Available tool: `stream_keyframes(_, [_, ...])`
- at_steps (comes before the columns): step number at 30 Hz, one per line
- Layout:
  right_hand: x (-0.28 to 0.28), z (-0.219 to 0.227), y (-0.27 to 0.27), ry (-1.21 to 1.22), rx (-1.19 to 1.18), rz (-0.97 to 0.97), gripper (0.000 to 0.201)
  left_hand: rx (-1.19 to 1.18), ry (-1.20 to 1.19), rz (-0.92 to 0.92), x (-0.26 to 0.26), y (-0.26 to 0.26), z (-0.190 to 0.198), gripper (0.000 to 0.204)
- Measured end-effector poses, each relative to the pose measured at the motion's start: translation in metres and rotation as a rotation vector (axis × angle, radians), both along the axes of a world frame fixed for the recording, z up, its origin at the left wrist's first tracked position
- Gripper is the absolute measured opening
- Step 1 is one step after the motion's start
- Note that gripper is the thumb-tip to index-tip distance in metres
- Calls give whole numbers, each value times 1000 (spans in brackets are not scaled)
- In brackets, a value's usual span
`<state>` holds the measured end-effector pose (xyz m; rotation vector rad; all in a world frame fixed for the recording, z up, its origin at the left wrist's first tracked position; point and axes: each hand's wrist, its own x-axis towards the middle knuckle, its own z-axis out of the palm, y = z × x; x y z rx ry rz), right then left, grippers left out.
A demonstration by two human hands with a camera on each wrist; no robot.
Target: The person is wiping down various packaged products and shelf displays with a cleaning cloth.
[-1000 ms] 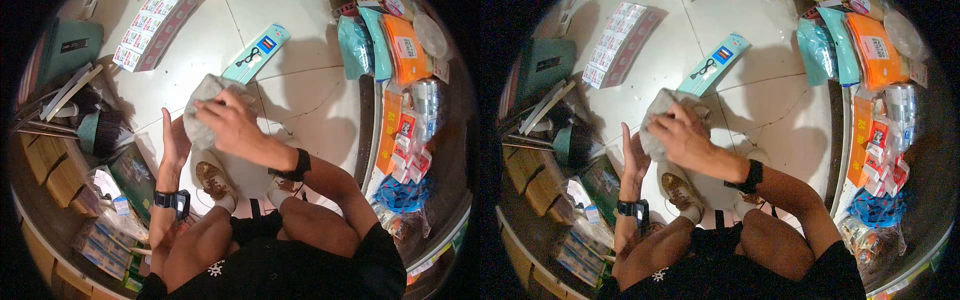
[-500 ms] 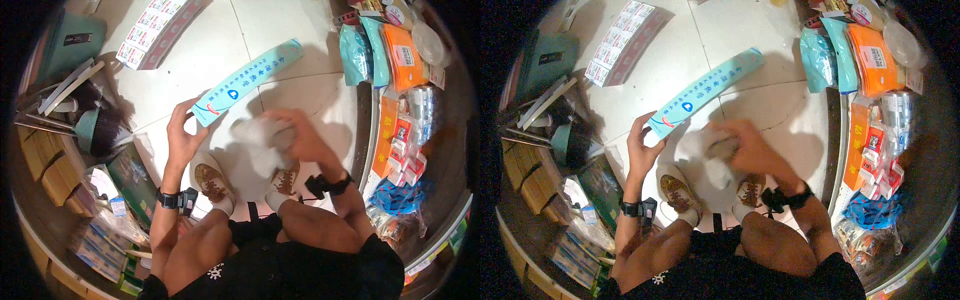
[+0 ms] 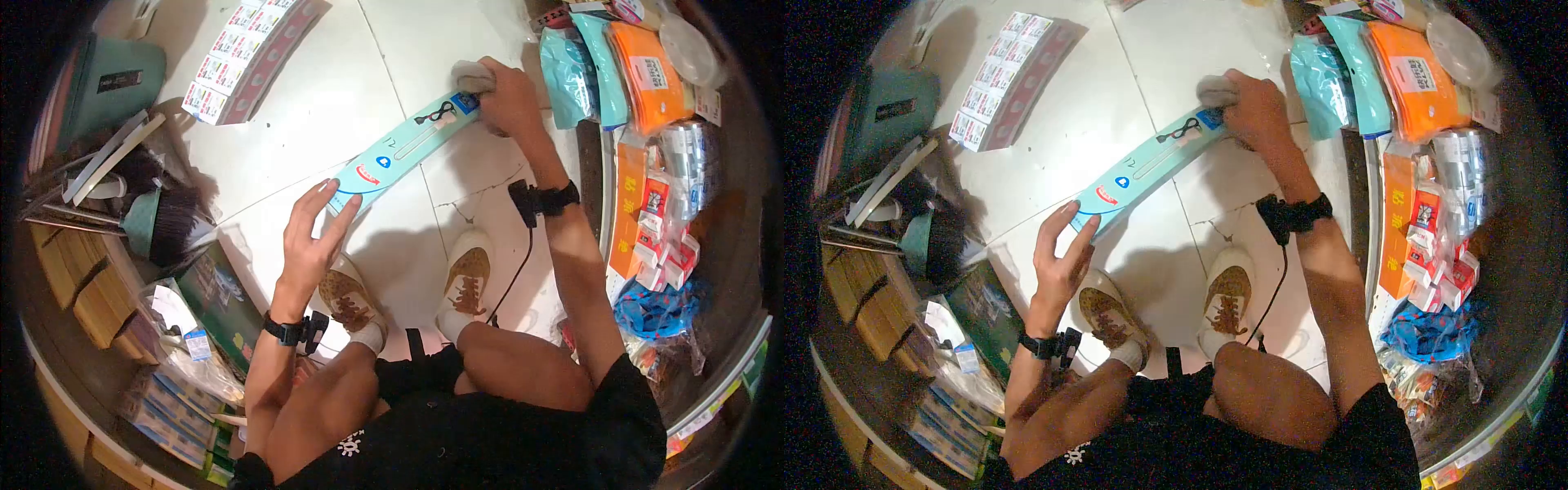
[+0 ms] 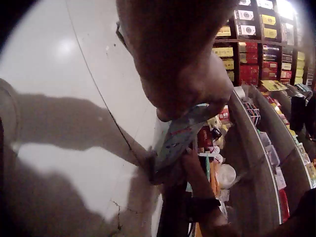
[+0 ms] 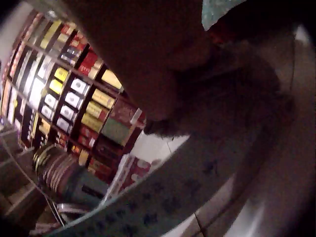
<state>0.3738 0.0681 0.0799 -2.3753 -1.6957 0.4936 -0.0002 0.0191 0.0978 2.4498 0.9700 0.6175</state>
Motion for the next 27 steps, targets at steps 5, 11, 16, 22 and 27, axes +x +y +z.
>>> stream_keyframes(5, [-31,9,-14,10,88,125,49,59,-9,-32,-2,2,-3,63])
stream_keyframes(11, [-72,28,-29,181,208,234,49,112,24,-123,-1,8,3,57])
stream_keyframes(16, [-102,41,-48,311,234,292,52,-282,-195,112,-13,-11,-9,55])
stream_keyframes(22, [-148,58,-62,444,261,502,50,-248,-94,34,-14,-11,0,76])
stream_keyframes(27, [-172,77,-68,540,57,586,49,-84,-114,15,-30,-9,-22,88])
